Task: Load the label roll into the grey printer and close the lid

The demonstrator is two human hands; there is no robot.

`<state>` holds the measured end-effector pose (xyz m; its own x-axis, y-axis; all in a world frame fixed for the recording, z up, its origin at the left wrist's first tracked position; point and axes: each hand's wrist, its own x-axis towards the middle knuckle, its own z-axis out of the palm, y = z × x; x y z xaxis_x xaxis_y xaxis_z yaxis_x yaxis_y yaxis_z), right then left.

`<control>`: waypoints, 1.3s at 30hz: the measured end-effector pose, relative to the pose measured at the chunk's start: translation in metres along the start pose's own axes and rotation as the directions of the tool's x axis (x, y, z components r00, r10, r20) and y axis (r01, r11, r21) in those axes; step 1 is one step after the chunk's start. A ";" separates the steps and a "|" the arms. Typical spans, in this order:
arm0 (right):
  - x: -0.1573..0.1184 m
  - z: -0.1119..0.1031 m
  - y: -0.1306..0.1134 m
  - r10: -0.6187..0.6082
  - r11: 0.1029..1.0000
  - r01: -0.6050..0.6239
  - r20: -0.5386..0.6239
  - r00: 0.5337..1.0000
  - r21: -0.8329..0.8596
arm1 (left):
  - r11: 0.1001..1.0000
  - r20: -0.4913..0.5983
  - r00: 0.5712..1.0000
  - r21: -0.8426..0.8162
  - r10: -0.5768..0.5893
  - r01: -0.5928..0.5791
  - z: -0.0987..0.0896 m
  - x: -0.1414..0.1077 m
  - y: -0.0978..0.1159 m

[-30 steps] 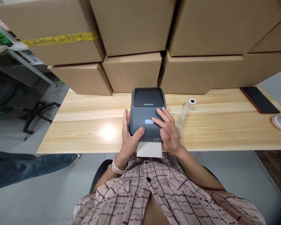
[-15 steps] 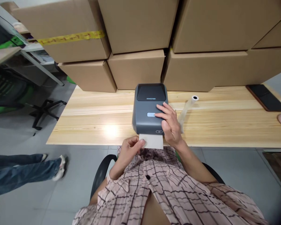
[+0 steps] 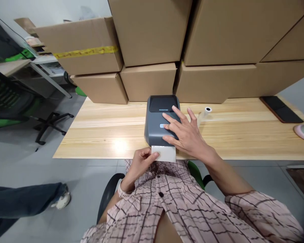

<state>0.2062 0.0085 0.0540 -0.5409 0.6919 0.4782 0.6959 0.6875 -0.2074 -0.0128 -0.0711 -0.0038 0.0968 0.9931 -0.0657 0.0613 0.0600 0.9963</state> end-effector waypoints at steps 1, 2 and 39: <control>-0.003 0.003 0.001 0.017 1.000 -0.016 -0.013 1.000 0.024 | 0.998 -0.091 0.994 0.024 0.062 -0.060 -0.002 0.000 0.000; -0.009 0.006 0.001 0.044 0.997 -0.041 -0.042 0.998 0.058 | 0.990 -0.200 0.970 0.056 0.136 -0.127 -0.005 0.002 0.000; 0.115 -0.018 0.065 0.036 0.999 -0.024 -0.263 0.964 0.048 | 0.912 -0.011 0.998 0.407 0.059 -0.049 -0.035 0.145 0.031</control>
<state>0.1974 0.1286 0.1111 -0.3726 0.6339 0.6778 0.6855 0.6803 -0.2594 -0.0312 0.0783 0.0199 0.0892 0.9960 -0.0065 0.4552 -0.0349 0.8897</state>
